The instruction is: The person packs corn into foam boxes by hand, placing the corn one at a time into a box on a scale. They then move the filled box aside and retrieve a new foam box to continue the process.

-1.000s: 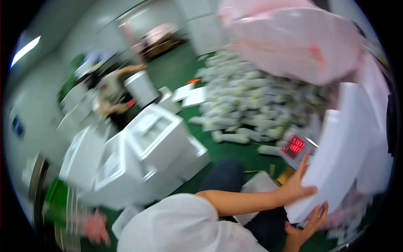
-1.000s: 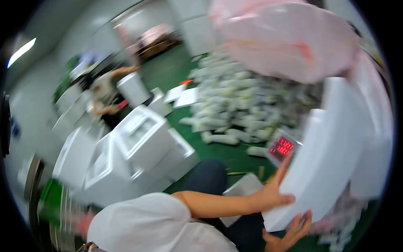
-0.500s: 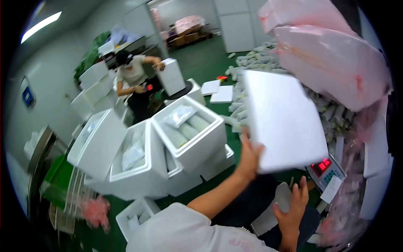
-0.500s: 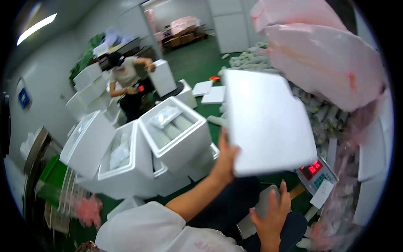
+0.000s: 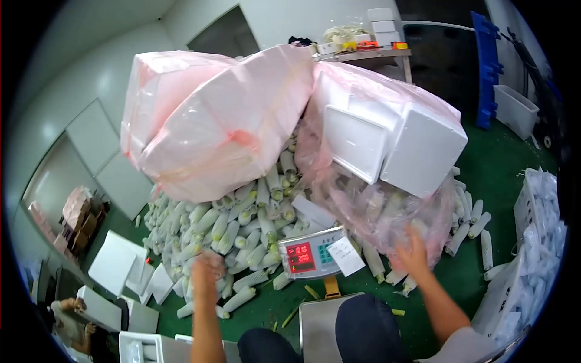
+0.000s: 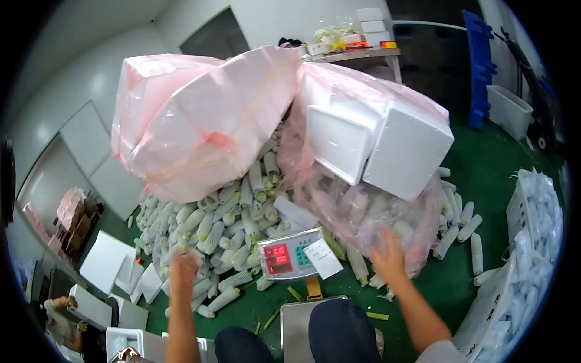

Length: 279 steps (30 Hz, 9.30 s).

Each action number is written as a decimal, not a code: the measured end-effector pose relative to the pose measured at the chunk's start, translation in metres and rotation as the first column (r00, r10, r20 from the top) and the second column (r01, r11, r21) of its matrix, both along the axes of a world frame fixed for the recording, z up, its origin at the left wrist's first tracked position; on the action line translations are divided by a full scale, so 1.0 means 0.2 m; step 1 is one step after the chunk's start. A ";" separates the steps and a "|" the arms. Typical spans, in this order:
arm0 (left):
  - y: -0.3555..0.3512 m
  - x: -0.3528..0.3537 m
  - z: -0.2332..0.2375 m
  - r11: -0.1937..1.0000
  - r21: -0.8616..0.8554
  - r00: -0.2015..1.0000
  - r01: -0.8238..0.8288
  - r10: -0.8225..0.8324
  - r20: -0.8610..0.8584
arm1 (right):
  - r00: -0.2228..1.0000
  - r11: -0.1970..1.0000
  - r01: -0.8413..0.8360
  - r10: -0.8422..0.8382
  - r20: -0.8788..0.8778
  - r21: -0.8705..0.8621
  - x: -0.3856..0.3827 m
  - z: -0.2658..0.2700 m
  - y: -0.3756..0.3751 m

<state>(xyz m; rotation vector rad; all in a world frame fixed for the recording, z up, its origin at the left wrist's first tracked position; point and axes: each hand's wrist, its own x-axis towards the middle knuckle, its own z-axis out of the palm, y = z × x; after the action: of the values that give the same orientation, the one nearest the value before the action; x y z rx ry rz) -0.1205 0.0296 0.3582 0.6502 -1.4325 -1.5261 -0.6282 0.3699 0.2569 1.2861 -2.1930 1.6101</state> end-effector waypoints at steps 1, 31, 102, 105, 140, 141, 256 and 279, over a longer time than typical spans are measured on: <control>0.29 -0.30 0.01 0.976 0.187 0.993 -0.114 0.119 -0.016 | 0.976 0.986 0.166 -0.163 -0.147 0.006 -0.20 0.09 -0.07; 1.24 -1.53 -0.09 0.945 0.286 0.983 0.156 -0.177 0.047 | 0.720 0.958 -0.020 -0.185 -0.669 -0.287 0.12 0.22 -0.12; 1.39 -0.40 -0.15 0.897 0.441 0.876 0.043 0.178 -0.447 | 0.534 0.892 0.003 0.381 0.755 -0.452 0.89 0.41 0.28; 1.46 -0.15 -0.11 0.900 0.315 0.899 -0.302 0.379 -0.221 | 0.515 0.901 -0.120 0.415 0.750 -0.416 0.97 0.49 0.06; 0.10 1.06 -0.30 0.744 0.224 0.560 -0.629 0.634 -0.533 | 0.453 0.973 -0.186 0.207 0.867 -0.135 0.53 -0.23 0.46; -0.25 1.32 -0.27 0.891 0.236 0.543 -0.388 0.428 -0.722 | 0.563 0.956 -0.254 0.268 0.782 -0.144 0.67 0.11 0.46; 0.71 -0.43 -0.31 0.615 -0.566 0.688 0.548 0.054 0.724 | 0.167 0.750 -0.513 0.565 0.808 -0.418 0.31 0.05 0.08; 1.10 -0.74 -1.26 0.492 0.078 -0.051 0.867 -0.068 0.996 | 0.751 0.816 -0.430 0.085 0.655 0.387 -0.12 -1.15 -0.35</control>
<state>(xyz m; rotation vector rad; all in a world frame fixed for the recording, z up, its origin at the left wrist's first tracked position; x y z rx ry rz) -0.2688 0.2498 0.1069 0.6233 -3.4768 -0.7456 -0.6528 0.2997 0.0269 1.3899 -3.1557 1.8028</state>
